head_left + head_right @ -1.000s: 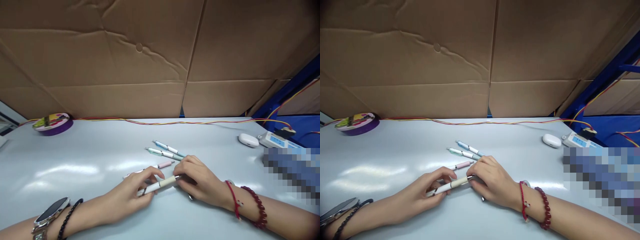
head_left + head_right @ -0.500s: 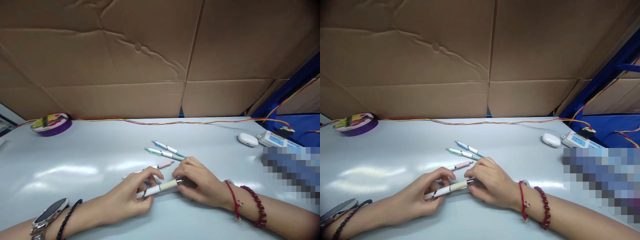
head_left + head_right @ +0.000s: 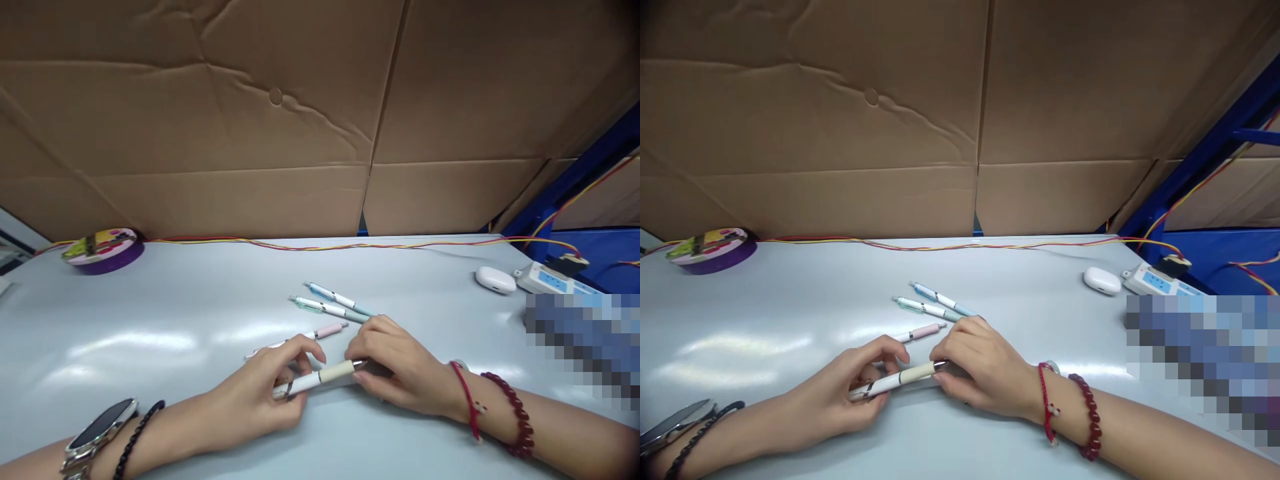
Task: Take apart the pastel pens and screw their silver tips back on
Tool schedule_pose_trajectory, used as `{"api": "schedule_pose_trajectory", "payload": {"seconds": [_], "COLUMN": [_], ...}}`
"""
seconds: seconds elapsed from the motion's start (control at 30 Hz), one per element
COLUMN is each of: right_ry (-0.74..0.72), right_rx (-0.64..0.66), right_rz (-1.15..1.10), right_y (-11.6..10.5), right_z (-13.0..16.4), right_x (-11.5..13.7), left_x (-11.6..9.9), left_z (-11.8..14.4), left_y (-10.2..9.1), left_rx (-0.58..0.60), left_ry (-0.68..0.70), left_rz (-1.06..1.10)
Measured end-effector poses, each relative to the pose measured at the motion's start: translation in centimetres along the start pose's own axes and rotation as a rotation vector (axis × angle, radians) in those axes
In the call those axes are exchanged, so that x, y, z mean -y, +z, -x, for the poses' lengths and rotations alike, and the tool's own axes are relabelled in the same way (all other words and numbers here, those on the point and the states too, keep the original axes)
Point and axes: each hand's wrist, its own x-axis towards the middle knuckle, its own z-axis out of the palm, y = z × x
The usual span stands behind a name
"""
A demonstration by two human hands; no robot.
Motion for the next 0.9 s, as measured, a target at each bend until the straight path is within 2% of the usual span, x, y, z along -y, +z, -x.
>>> {"api": "schedule_pose_trajectory", "payload": {"seconds": [0.27,0.63,0.9], "right_ry": [0.007,0.037,0.026], "right_rx": [0.004,0.014,0.066], "right_rz": [-0.005,-0.019,0.022], "right_y": [0.04,0.13,0.08], "right_z": [0.04,0.11,0.24], "right_x": [-0.05,-0.15,-0.28], "left_x": [-0.07,0.13,-0.62], "left_z": [0.02,0.29,0.15], "left_y": [-0.01,-0.29,-0.52], "left_rx": [0.004,0.028,0.018], "left_ry": [0.007,-0.012,-0.032], "left_rz": [-0.017,0.07,-0.025]}}
